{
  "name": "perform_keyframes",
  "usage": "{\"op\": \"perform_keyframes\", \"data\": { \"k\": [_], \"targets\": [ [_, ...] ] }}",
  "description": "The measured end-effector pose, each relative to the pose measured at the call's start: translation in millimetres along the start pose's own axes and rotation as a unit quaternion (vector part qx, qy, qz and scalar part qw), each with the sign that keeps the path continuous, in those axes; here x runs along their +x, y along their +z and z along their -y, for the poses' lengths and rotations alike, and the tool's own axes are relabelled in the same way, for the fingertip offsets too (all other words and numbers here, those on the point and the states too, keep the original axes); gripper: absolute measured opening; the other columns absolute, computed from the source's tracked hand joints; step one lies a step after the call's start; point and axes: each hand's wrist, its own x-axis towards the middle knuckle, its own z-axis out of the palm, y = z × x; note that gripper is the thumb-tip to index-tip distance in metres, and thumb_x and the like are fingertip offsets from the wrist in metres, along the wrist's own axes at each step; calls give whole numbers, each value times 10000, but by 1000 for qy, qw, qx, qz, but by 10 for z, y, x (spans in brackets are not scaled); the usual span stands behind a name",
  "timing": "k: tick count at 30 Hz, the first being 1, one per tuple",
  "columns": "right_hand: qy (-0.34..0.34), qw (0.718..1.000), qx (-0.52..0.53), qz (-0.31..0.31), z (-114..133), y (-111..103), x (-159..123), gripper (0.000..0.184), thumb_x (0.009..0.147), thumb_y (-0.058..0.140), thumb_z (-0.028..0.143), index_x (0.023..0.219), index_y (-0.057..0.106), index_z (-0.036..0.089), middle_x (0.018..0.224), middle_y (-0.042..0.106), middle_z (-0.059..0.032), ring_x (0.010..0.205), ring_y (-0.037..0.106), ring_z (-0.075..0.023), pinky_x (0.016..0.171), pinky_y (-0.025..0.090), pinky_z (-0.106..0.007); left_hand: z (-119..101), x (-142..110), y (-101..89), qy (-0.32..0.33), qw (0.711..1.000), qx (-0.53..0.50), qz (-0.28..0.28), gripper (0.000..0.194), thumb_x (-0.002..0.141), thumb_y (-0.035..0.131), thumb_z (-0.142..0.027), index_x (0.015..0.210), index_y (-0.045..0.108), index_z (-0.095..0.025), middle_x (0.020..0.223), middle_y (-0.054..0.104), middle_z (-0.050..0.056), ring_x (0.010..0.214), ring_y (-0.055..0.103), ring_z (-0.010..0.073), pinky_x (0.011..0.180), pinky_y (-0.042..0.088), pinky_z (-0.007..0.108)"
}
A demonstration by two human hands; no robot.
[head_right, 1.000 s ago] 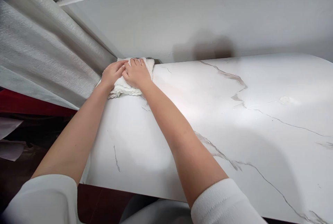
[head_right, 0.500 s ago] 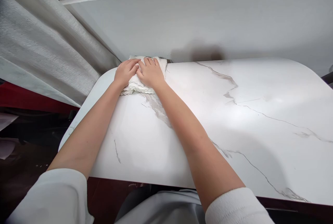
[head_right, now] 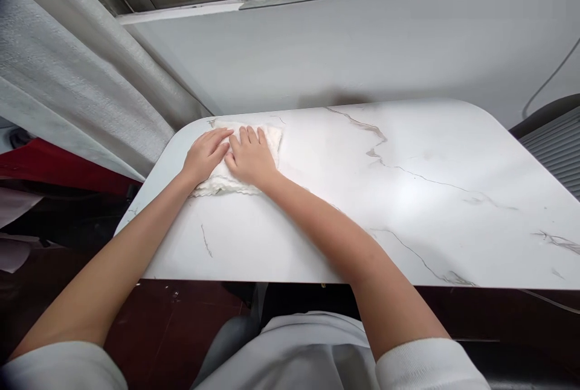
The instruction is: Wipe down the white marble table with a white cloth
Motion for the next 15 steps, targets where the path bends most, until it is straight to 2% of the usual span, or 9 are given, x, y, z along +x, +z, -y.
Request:
{"op": "perform_keyframes", "data": {
  "k": [9,15],
  "targets": [
    [-46,998,36,-21,447,-83,-577,499,989,332,278,1374,490,3,1487,424,-258,1410,349,-359,1171,172,-579,-179,-790,-238,-21,1000,15,4,459,951,328,-384,1318,561,-237,1442,546,58,1380,444,208,1192,285,438],
    [-81,996,26,-25,637,-168,-954,513,996,328,290,1390,478,-2,1477,426,-281,1402,359,-393,1160,194,-604,-374,-1231,-325,-32,999,34,10,469,984,297,-402,1347,540,-231,1461,523,69,1406,410,223,1194,282,451]
  ]
}}
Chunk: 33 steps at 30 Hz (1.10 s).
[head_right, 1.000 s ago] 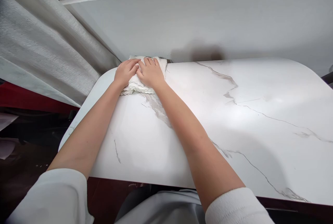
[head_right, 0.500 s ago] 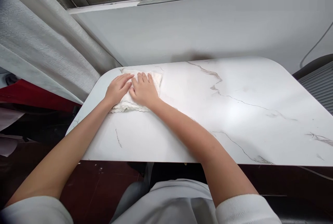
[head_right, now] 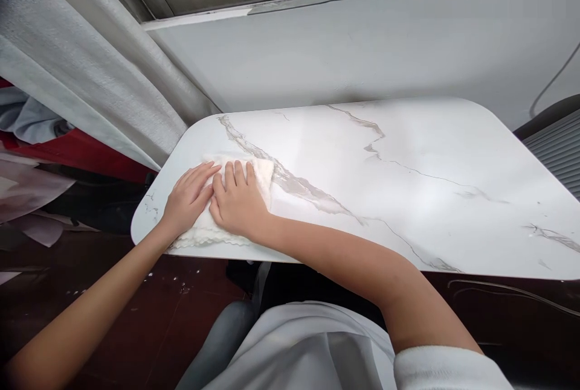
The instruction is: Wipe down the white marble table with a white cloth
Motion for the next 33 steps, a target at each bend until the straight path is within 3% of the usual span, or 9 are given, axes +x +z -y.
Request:
{"op": "perform_keyframes", "data": {
  "k": [6,12,22,33],
  "targets": [
    [-35,999,-11,-11,132,-125,-342,530,982,367,304,1381,477,-26,1453,444,-302,1373,392,-421,1142,232,-635,-278,-388,-34,-4,999,32,6,475,1007,247,-350,1380,499,-198,1476,499,92,1418,390,241,1196,276,479],
    [-59,998,-12,-3,26,-344,-677,539,979,378,314,1397,476,-12,1463,435,-295,1375,388,-426,1135,256,-632,-648,-587,61,12,998,59,-16,462,1010,244,-295,1381,482,-155,1470,498,136,1419,386,272,1184,294,507],
    [-60,997,-37,17,-310,-585,-965,535,961,385,297,1383,502,-10,1464,446,-276,1380,373,-430,1134,266,-632,-1128,-430,171,53,997,55,30,485,981,260,-231,1409,451,-105,1496,458,174,1444,336,319,1188,261,565],
    [-35,998,-39,38,-473,-532,-742,533,951,356,323,1369,499,24,1458,454,-243,1371,372,-390,1150,228,-609,-1048,-156,188,45,996,42,57,483,984,245,-259,1400,455,-132,1502,457,146,1440,345,296,1198,233,548]
  ]
}}
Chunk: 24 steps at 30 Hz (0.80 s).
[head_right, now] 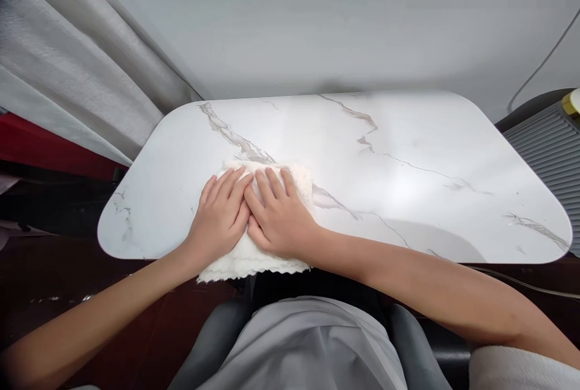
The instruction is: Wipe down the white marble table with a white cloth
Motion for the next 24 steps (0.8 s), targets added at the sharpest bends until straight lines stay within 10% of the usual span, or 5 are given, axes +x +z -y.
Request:
{"op": "perform_keyframes", "data": {
  "k": [14,24],
  "targets": [
    [60,998,-18,27,-815,418,1293,475,984,271,291,1375,451,90,1464,441,-191,1373,340,-337,1145,198,-582,806,1460,215,-25,995,-63,-75,394,911,360,-261,1231,586,-222,1322,618,57,1264,514,240,1147,296,408],
    [99,993,-25,67,-1257,399,1676,526,990,161,269,1445,396,145,1529,394,-107,1434,284,-271,1184,179,-502,889,2120,312,-61,991,-84,-85,398,898,378,-262,1223,608,-243,1318,624,52,1262,513,239,1146,288,388]
  ]
}}
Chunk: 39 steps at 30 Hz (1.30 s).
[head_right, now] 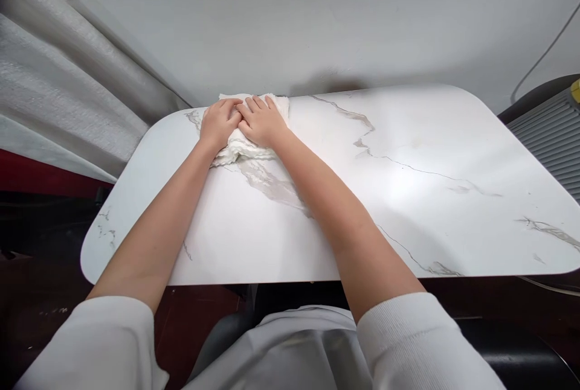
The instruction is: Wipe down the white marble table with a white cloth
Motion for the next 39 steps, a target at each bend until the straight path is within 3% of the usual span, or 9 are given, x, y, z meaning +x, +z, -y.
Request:
{"op": "perform_keyframes", "data": {
  "k": [4,12,22,29,39],
  "targets": [
    [6,1000,30,0,-138,21,128,522,975,201,259,1439,413,150,1539,388,-87,1427,296,-268,1180,182,-502,-25,135,55,2,1000,2,4,405,904,363,-264,1223,610,-232,1302,630,72,1256,515,250,1142,287,415],
    [10,998,50,-42,-347,67,270,477,960,254,247,1358,506,172,1432,518,-82,1329,414,-241,1152,232,-451,-98,320,138,-5,1000,23,3,388,917,351,-271,1191,623,-237,1262,648,85,1228,532,275,1109,318,442],
    [36,997,49,-48,-701,-4,110,472,956,279,260,1359,515,187,1400,542,-82,1304,435,-243,1129,254,-426,-424,451,344,8,999,51,8,396,938,312,-239,1190,616,-209,1240,652,102,1206,539,262,1094,325,416],
    [45,995,56,-70,-831,-27,-78,481,951,283,257,1359,526,182,1401,541,-86,1301,439,-246,1132,251,-436,-649,374,410,21,999,37,0,402,945,307,-222,1206,612,-211,1265,644,95,1244,518,251,1107,312,419],
    [61,997,7,-50,-711,-130,-518,501,988,251,279,1426,468,170,1511,435,-96,1384,362,-244,1166,217,-462,-858,9,370,39,999,34,17,437,967,318,-238,1341,539,-188,1415,552,100,1342,448,243,1186,222,445]
  ]
}}
